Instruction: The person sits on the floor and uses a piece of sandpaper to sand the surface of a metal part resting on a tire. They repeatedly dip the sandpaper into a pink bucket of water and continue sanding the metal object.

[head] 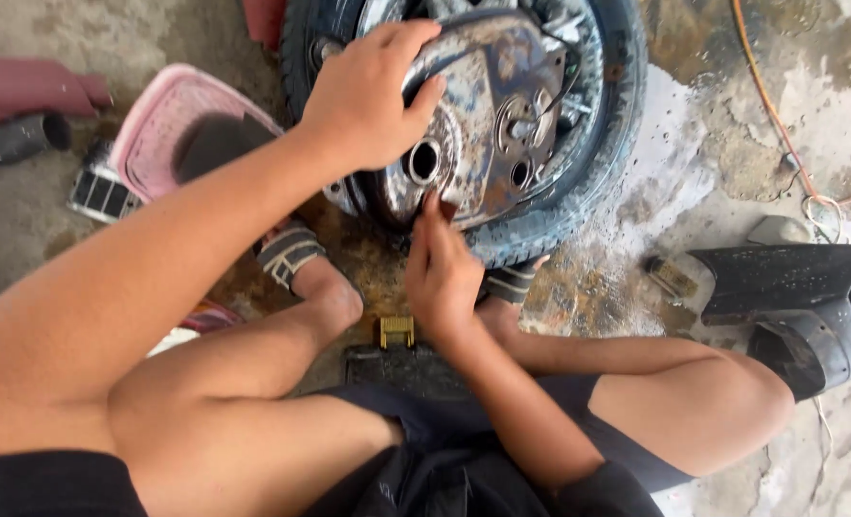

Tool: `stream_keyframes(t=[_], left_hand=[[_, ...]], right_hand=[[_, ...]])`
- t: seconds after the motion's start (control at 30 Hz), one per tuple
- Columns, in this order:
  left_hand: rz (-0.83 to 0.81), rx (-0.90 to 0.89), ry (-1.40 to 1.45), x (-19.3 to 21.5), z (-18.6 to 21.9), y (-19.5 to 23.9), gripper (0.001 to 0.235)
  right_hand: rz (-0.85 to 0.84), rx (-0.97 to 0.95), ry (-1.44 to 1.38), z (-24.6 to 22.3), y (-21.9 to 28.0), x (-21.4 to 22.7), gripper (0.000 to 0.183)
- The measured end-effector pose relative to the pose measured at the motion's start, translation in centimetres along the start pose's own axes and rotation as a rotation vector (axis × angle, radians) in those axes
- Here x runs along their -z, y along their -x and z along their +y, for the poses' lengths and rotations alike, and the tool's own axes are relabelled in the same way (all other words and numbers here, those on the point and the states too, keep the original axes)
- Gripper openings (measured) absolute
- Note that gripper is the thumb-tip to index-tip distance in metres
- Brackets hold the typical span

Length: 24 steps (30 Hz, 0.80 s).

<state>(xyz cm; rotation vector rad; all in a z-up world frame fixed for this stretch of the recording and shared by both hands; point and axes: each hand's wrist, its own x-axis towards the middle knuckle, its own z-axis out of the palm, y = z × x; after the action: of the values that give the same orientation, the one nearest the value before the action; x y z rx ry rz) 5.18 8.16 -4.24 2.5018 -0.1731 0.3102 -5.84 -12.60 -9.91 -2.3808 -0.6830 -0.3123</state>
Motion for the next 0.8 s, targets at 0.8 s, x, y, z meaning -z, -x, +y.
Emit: stream_keyframes(t=[0.8], left_hand=[[-0.002,0.012,-0.027,0.4,0.5,0.0,0.044]], right_hand=[[-0.004,0.047,-0.002,-0.1,0.5,0.5,0.043]])
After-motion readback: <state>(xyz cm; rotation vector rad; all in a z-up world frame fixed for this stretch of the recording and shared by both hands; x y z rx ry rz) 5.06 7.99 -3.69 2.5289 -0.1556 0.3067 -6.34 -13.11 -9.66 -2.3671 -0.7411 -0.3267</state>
